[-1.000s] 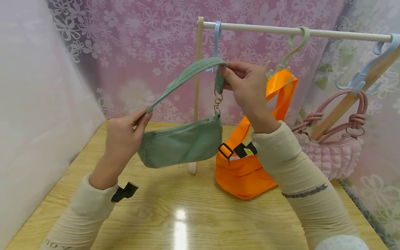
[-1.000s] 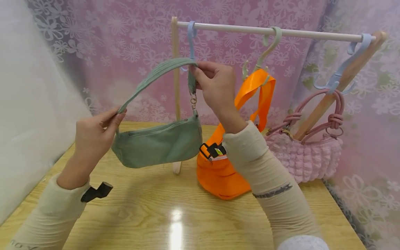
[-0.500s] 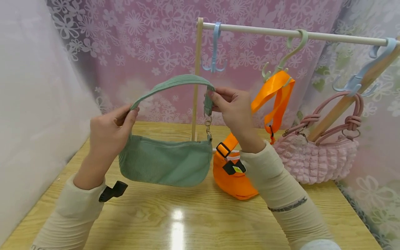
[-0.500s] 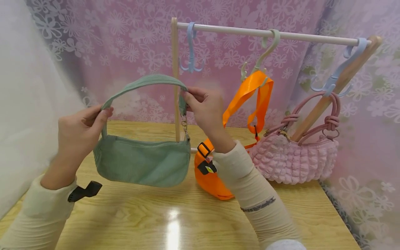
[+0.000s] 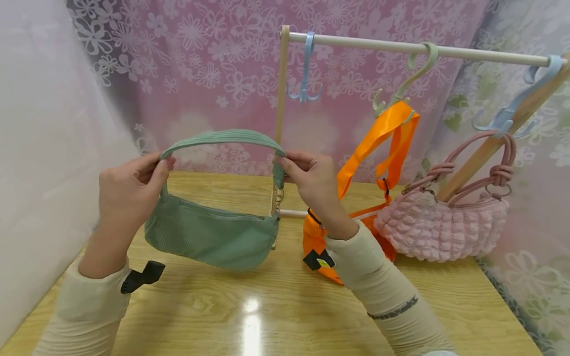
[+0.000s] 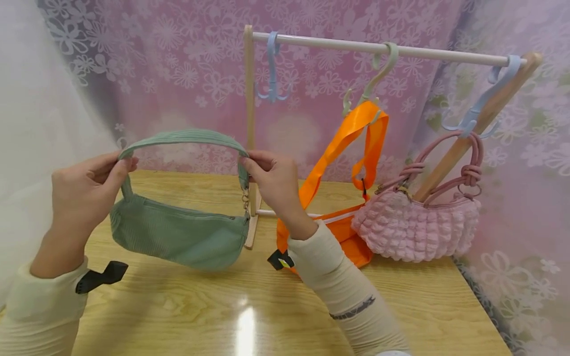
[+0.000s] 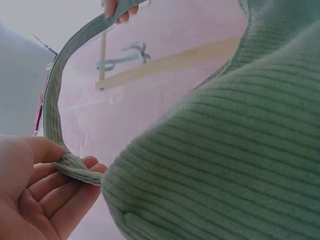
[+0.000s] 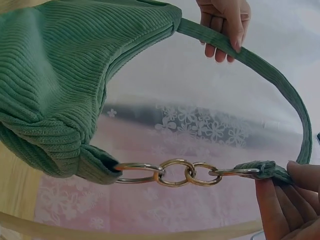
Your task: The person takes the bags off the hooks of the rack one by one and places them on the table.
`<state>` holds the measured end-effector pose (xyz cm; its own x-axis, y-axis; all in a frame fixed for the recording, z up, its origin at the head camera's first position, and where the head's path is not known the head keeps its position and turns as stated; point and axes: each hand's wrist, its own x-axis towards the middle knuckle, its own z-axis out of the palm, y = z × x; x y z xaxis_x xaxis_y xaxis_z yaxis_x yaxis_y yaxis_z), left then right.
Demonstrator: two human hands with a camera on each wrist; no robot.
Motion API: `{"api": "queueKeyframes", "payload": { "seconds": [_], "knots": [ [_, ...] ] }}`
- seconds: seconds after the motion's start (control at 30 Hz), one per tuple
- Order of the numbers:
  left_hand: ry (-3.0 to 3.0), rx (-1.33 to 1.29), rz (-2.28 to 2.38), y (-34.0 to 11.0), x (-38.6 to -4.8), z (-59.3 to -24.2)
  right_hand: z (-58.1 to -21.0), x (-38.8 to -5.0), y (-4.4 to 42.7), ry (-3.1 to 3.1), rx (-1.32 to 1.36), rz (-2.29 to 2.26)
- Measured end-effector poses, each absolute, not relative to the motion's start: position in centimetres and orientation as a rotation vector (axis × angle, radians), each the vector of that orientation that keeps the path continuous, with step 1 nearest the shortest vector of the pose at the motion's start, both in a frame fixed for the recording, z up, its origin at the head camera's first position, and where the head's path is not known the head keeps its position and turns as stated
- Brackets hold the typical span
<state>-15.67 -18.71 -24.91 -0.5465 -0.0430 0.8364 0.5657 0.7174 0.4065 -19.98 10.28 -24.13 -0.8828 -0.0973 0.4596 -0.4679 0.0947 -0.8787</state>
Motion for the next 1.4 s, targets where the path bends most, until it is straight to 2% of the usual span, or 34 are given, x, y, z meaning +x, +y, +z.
{"api": "queueKeyframes", "payload": {
  "seconds": [0.47, 0.7, 1.0, 1.4],
  "knots": [
    [-2.161, -0.274, -0.912, -21.8, -13.9, -25.5, -25.5, -19.7, 7.5, -2.101, 0.676, 1.905],
    [-2.341, -0.134, -0.799, -24.2, -13.0, -25.9, -25.6, -20.4, 5.5, -2.21, 0.618, 1.968],
    [-2.499, 0.04, -0.662, -26.5, -12.0, -25.5, -26.3, -21.0, 3.0, -2.251, 0.669, 2.02],
    [-2.733, 0.067, -0.675, -29.1, -14.2, -27.0, -28.9, -22.1, 0.6, -2.456, 0.504, 1.967]
  ]
}}
